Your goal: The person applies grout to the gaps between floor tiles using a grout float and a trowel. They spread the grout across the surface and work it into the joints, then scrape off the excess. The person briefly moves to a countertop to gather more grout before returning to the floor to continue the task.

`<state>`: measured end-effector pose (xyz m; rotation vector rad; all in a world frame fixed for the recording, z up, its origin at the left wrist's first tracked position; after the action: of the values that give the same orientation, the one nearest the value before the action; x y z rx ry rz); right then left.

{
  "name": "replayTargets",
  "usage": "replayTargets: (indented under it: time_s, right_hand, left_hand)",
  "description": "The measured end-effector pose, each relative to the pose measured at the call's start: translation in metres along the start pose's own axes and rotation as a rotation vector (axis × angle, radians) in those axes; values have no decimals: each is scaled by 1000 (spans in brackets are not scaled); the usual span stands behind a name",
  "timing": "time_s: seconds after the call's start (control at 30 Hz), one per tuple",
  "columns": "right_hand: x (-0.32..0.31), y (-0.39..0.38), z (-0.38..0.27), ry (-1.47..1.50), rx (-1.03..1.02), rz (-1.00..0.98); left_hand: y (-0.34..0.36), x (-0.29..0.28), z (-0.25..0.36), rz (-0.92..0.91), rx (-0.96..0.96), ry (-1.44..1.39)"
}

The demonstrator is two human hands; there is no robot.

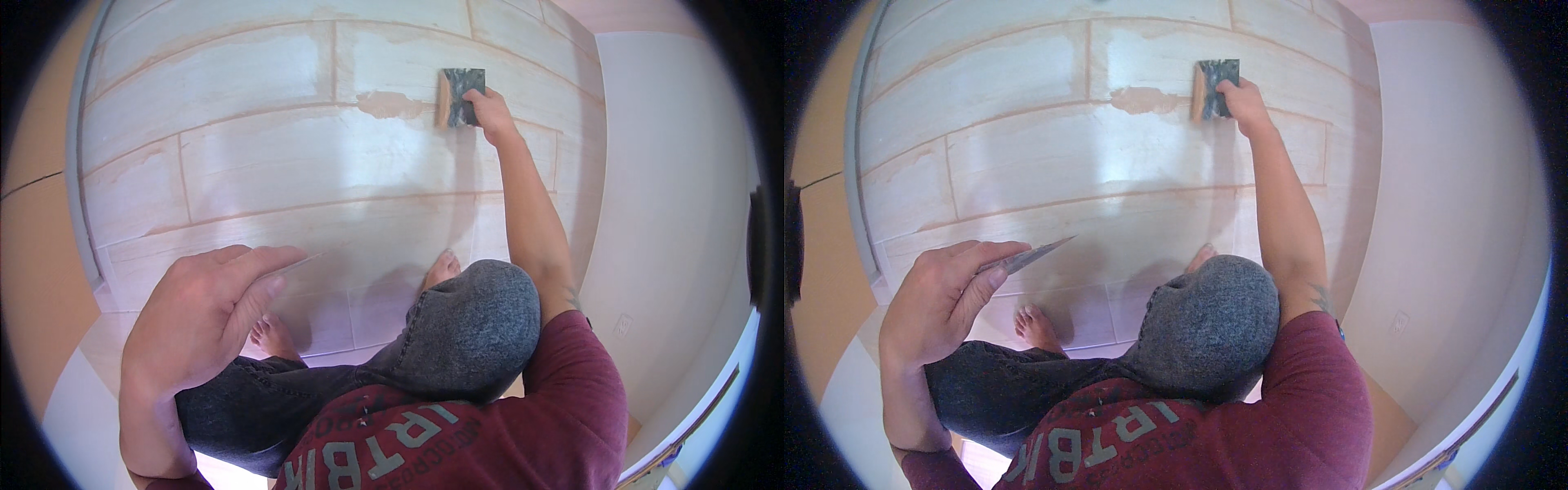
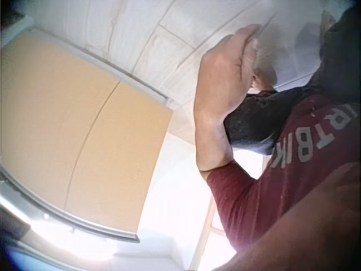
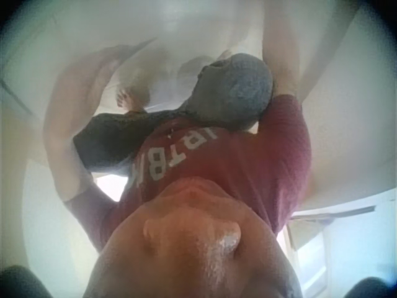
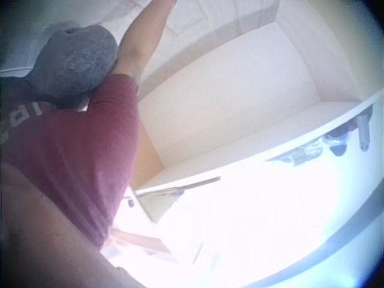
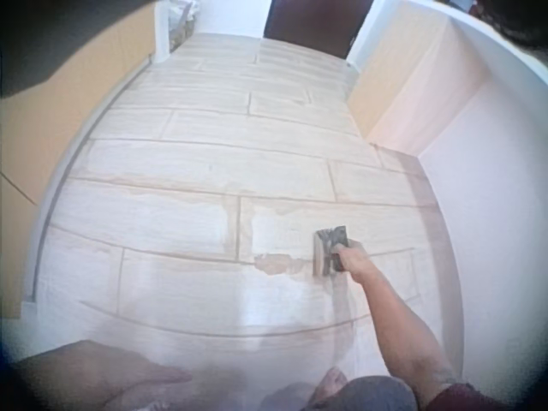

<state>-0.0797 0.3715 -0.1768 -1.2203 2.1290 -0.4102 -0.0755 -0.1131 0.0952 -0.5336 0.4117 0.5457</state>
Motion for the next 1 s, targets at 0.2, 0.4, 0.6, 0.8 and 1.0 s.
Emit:
replayTargets:
  time_s: [0.2, 0.4, 0.6, 0.8, 1.0]
  right_hand:
    - [-27, -5, 15, 142, 98, 27]
    - [-34, 18, 46, 517, 127, 21]
    - [-77, 9, 34, -474, -261, 202]
    - [-92, -19, 54, -1034, -311, 343]
    - [-16, -31, 35, -1030, -386, 148]
  left_hand:
    - [2, 6, 6, -10, 17, 5]
    - [13, 16, 7, -31, -7, 22]
    - [25, 15, 2, -33, -35, 9]
    - [16, 16, 3, -51, -32, -16]
    - [21, 18, -5, -42, -18, -2]
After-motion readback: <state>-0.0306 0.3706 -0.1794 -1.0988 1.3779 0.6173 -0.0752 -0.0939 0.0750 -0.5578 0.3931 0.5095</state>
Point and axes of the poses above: each hand's wrist, its own y-axis towards the middle knuckle, its own x-axis out of the palm, z = x × y, the point moved 4 cm from there along y, towards the middle knuckle, and after that the axes turned 3 degrees about z, right-handed, at the moved point
